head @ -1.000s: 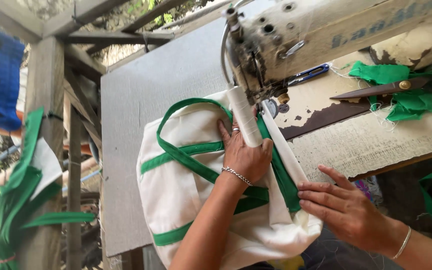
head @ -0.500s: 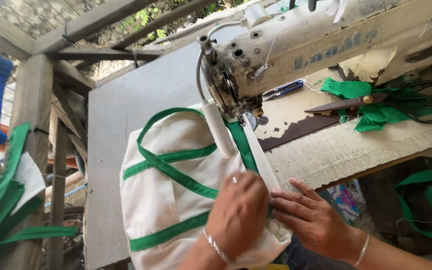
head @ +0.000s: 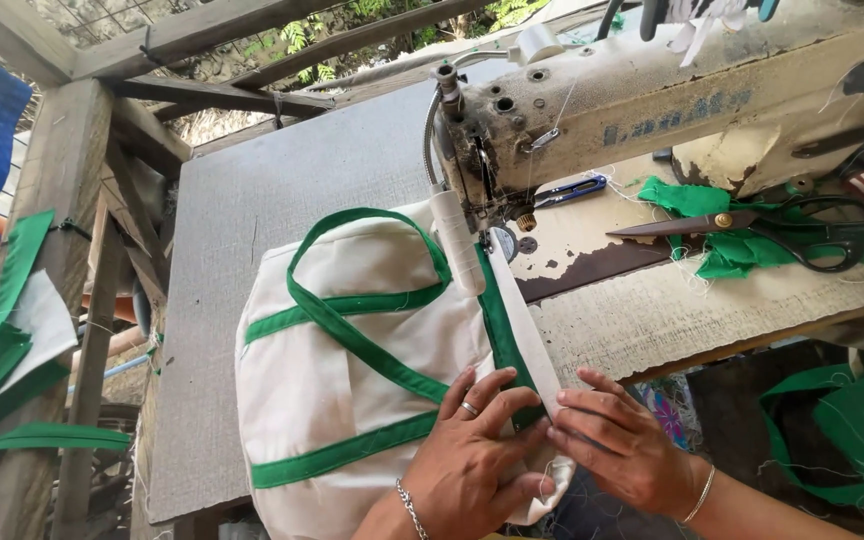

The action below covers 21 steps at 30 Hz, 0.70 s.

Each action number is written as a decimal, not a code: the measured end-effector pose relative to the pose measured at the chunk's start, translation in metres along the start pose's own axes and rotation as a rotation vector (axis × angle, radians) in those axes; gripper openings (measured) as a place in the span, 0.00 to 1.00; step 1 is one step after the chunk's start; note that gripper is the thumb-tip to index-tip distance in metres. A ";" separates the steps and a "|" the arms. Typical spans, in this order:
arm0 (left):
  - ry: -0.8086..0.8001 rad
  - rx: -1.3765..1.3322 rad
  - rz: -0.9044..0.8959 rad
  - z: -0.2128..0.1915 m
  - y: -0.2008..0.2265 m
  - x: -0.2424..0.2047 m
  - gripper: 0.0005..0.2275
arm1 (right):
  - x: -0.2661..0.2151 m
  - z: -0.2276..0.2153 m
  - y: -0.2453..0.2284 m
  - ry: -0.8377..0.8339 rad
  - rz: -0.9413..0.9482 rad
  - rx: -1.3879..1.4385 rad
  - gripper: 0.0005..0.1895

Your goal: Sewing green straps onto a white canvas tote bag using an industrial sewing machine

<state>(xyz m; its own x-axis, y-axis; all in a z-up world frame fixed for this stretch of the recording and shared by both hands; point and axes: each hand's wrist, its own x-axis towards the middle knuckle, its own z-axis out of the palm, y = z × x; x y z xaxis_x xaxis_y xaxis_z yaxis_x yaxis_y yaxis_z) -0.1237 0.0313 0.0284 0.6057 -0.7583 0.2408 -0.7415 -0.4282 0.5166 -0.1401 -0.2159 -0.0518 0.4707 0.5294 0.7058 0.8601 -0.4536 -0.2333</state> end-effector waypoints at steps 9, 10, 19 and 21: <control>-0.003 -0.002 0.061 -0.014 -0.005 -0.009 0.18 | 0.010 0.003 -0.013 -0.047 0.013 0.033 0.13; -0.024 -0.024 0.066 -0.016 -0.006 -0.010 0.20 | 0.012 0.003 -0.013 -0.060 0.028 0.060 0.13; 0.106 -0.092 -0.241 -0.004 -0.022 0.024 0.08 | 0.025 -0.001 -0.021 -0.007 0.062 0.091 0.10; 0.085 -0.037 -0.309 0.002 -0.027 0.033 0.08 | 0.027 -0.002 -0.025 -0.003 0.066 0.101 0.10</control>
<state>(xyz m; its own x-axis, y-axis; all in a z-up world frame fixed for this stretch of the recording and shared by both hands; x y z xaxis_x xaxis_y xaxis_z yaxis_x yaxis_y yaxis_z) -0.0846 0.0170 0.0207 0.8233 -0.5513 0.1349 -0.5090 -0.6122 0.6050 -0.1493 -0.1917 -0.0253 0.5273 0.5027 0.6850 0.8427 -0.4127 -0.3457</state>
